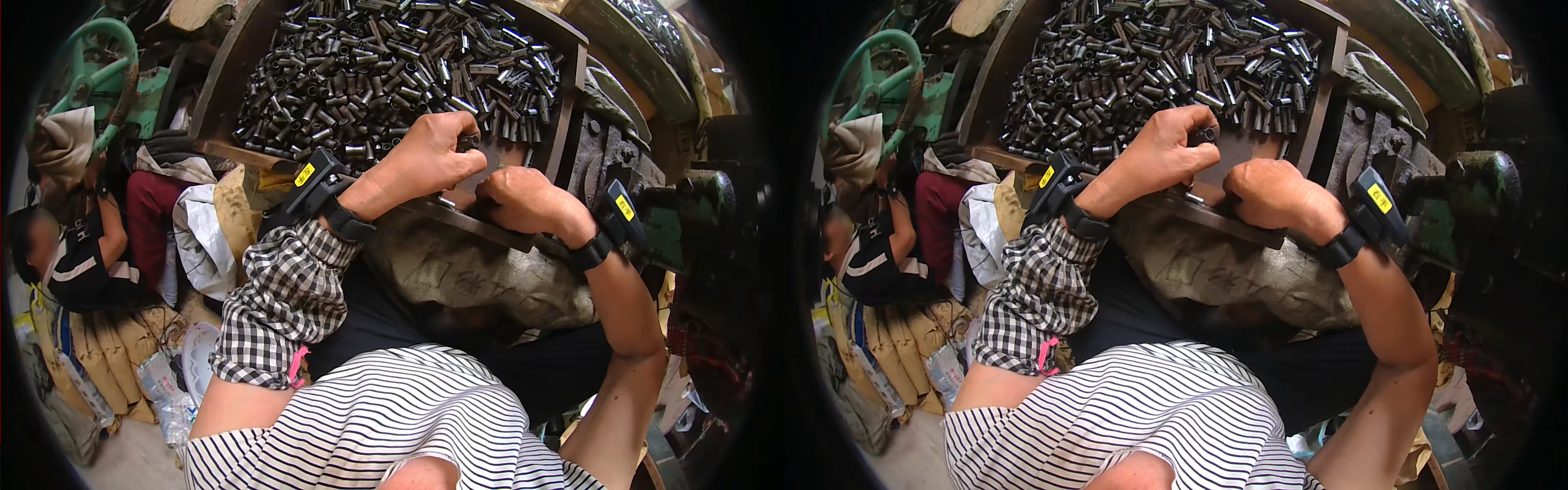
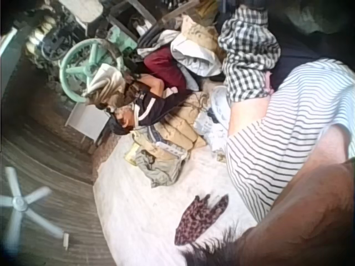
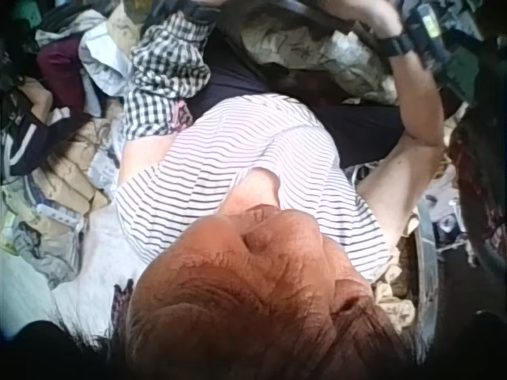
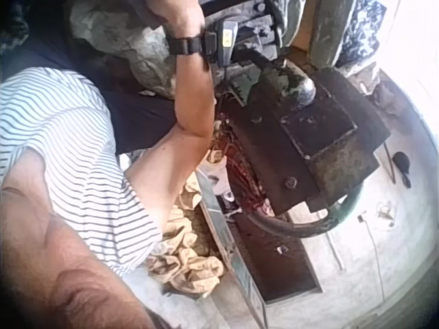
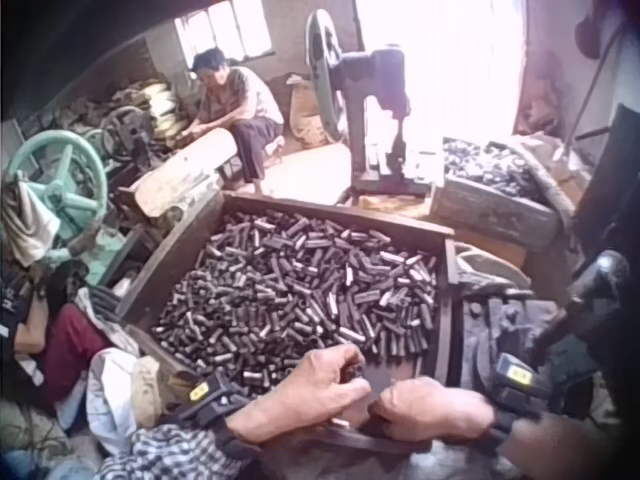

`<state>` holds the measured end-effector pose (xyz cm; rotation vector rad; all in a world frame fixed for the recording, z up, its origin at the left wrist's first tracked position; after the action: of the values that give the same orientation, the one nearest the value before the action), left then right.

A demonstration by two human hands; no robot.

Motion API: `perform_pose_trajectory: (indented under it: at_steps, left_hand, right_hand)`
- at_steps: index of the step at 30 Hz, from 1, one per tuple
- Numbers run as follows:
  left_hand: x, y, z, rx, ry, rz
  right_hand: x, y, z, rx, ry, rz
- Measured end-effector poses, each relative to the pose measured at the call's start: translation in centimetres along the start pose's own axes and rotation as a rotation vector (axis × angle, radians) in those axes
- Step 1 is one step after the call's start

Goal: The recorder is assembling small cylindrical metal components using a mechanical press.

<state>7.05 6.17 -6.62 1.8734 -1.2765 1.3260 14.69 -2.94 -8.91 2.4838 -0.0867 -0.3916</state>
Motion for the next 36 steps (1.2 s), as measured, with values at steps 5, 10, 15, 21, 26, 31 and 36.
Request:
perform_pose_trajectory:
  at_steps: [5, 10, 15, 21, 26, 31, 36]
  left_hand:
    - [-0.4, -0.3, -1.7, 0.180, 0.451, -0.107]
    - [-1.6, -0.3, -3.0, 0.332, 0.719, -0.102]
    - [-1.6, 0.3, -3.6, 0.395, 0.705, -0.080]
    - [-1.8, -0.3, -3.9, 0.429, 0.754, -0.062]
    - [-1.8, 0.1, -4.0, 0.448, 0.738, -0.053]
    - [-1.7, -0.1, -3.2, 0.410, 0.733, -0.061]
    - [-1.5, -0.2, -2.4, 0.316, 0.644, -0.054]
  right_hand:
    - [-0.7, 1.5, -0.3, 0.197, 0.049, -0.124]
    - [1.3, 2.5, -4.2, 0.663, 0.196, 0.018]
    - [-1.8, 3.6, -1.4, 0.311, -0.024, -0.155]
    - [1.7, 1.1, -2.3, 0.581, -0.177, -0.068]
    - [3.9, 3.1, -7.0, 1.064, -0.447, 0.069]
    - [2.5, -1.0, -7.3, 0.985, -0.218, 0.131]
    - [3.0, -2.8, -7.3, 0.795, -0.197, 0.287]
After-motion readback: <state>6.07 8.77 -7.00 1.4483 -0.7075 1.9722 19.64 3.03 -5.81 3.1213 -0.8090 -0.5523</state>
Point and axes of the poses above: each hand's wrist, its own y-axis away from the middle knuckle, its own z-axis out of the palm, x = y × z, the point moved 6 cm from there along -y, towards the middle knuckle, and after that the axes turned 12 degrees about z, right-handed, at the moved point
